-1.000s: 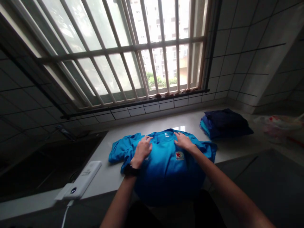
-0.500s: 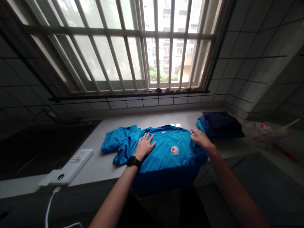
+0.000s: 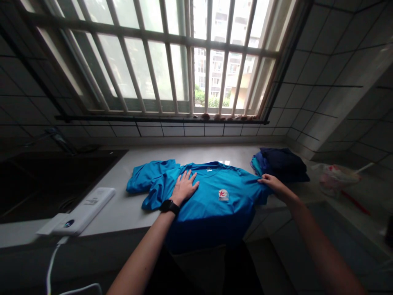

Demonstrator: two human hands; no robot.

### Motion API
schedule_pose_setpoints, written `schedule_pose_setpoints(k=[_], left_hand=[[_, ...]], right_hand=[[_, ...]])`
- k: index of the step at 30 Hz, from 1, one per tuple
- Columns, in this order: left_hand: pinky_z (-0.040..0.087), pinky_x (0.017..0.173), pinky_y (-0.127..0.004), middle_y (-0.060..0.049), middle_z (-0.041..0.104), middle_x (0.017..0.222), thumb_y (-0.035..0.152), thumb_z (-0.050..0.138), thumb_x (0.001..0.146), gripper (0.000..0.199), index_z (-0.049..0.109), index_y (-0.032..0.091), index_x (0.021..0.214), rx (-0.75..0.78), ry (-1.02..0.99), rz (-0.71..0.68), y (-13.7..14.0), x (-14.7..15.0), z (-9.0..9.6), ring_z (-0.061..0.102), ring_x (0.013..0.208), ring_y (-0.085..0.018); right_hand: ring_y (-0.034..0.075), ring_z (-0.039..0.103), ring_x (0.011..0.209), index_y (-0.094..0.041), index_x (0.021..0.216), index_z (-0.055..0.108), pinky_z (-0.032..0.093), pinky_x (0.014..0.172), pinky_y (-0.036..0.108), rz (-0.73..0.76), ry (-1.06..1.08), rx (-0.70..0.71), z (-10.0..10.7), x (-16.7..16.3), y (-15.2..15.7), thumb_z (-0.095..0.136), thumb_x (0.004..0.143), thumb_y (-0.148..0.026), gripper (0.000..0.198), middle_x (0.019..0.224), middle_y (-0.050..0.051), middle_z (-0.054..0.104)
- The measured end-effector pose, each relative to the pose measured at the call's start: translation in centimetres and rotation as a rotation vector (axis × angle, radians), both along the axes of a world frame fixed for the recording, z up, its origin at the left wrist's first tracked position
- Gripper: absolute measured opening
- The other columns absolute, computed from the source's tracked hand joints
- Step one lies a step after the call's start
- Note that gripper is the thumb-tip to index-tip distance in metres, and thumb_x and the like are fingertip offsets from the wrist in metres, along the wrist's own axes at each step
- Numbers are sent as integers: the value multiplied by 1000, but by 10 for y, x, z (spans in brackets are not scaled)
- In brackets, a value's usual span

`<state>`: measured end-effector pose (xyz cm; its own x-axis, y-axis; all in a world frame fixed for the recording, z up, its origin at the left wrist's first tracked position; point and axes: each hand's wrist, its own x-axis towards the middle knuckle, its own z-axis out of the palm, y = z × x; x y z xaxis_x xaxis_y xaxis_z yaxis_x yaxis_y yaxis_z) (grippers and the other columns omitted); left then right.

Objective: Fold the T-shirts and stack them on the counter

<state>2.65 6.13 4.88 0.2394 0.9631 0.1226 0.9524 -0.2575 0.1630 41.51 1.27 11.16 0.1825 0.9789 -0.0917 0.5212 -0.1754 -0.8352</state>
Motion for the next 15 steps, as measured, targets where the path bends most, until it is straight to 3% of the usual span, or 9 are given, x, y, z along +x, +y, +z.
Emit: schedule_pose_setpoints(k=[3,5,8,10,13,15], left_hand=[[24,122,-52,-12,34,164,45,40,99,59,44,22,153,-7,-8,8,1,0,-1,27,153,-31],[23,122,-52,-12,34,164,45,39,99,59,44,22,153,-14,-7,8,0,0,0,26,153,-32],[23,122,-52,-12,33,164,46,37,99,60,42,22,154,-19,2,4,0,0,1,26,153,-32],[23,122,-52,-11,33,164,46,37,99,60,42,22,154,-21,8,7,0,0,1,25,153,-32],[22,123,-51,-10,31,165,46,38,99,59,41,24,154,-31,20,16,0,1,1,24,154,-31],[22,123,-50,-10,30,165,46,38,99,59,41,24,154,-40,21,17,0,1,1,24,154,-31]], right_hand=[[15,56,58,-22,86,53,44,49,23,-71,195,90,17,-26,-1,63,76,-49,30,67,-1,57],[18,65,73,-22,104,58,53,59,26,-30,250,181,26,-54,-5,55,85,-56,39,86,5,67],[21,67,106,-24,129,53,57,85,33,397,259,185,32,-93,-11,51,92,-56,49,121,11,68],[22,64,116,-24,136,50,54,95,38,592,158,185,31,-110,-11,53,95,-49,49,128,12,66],[21,65,113,-20,128,60,51,100,39,551,-125,251,17,-120,-3,48,98,-34,35,122,12,70],[22,63,118,-18,125,64,46,106,39,546,-334,253,2,-125,5,47,97,-26,34,130,13,66]])
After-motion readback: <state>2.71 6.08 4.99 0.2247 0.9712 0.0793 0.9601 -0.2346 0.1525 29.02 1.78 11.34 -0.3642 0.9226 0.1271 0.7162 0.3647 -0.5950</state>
